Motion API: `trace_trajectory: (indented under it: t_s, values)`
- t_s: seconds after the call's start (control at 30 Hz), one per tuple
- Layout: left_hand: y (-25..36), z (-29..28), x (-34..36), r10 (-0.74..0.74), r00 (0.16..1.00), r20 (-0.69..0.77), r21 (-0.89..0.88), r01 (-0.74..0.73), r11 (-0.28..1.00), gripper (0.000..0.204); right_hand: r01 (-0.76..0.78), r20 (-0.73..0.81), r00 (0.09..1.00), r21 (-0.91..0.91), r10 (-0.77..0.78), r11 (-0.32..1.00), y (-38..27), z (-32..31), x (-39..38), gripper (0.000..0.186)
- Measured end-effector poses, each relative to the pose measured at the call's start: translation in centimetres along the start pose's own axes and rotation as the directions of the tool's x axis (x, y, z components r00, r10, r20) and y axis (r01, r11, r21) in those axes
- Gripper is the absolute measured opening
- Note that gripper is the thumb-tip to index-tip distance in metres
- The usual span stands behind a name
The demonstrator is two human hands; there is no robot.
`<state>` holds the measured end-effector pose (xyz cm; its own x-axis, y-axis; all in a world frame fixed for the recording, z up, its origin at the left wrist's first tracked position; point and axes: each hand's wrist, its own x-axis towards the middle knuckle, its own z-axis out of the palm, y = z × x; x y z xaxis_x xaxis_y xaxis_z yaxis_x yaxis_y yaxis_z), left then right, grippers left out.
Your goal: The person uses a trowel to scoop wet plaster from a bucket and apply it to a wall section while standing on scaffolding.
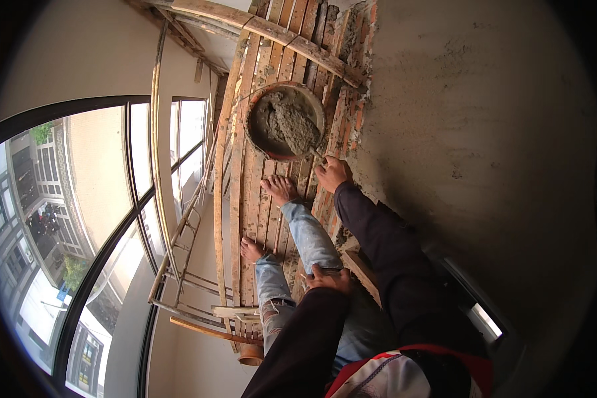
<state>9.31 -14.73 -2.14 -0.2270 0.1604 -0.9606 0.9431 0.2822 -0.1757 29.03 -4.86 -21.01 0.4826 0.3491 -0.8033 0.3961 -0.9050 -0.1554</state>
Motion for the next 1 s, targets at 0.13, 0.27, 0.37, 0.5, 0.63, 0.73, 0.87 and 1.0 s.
trace_trajectory:
  t_s: [0.13,0.27,0.37,0.5,0.63,0.73,0.87,1.0]
  values:
    - [-0.5,0.6,0.5,0.055,0.997,0.051,0.002,-0.055,0.998,0.091,0.343,-0.372,0.887,0.136,-0.273,0.929,-4.1,-2.4,-3.5,0.032]
    - [-0.6,0.1,0.7,0.034,0.999,0.018,0.018,-0.035,0.999,0.091,0.628,-0.320,0.744,0.034,-0.587,0.778,-9.3,-9.3,-6.5,0.033]
    - [-0.4,-0.9,0.6,0.012,0.999,0.033,-0.044,-0.011,0.999,0.092,0.580,-0.042,0.776,0.439,-0.629,0.686,-11.0,-14.5,-6.5,0.030]
    - [-0.6,-1.0,1.0,0.059,0.996,0.068,-0.004,-0.059,0.998,0.091,-0.050,0.335,0.789,0.871,-0.516,0.489,-8.2,-19.7,0.3,0.020]
    - [-2.0,1.5,2.5,0.102,0.993,0.062,0.062,-0.106,0.992,0.093,-0.017,-0.129,0.975,0.770,0.182,0.638,-2.9,-23.6,8.2,0.023]
    - [-3.6,4.7,4.1,0.150,0.988,0.040,0.134,-0.154,0.979,0.093,0.172,-0.582,0.739,0.651,0.340,0.739,0.4,-24.7,7.2,0.028]
    - [-4.8,8.6,5.9,0.256,0.967,-0.015,0.236,-0.245,0.940,0.084,0.173,-0.525,0.850,0.368,0.050,0.913,1.2,-19.8,-0.3,0.041]
    - [-5.5,10.1,6.9,0.298,0.954,0.035,0.241,-0.297,0.924,0.092,0.088,-0.249,0.959,-0.190,-0.135,0.978,-1.2,-12.5,-3.8,0.045]
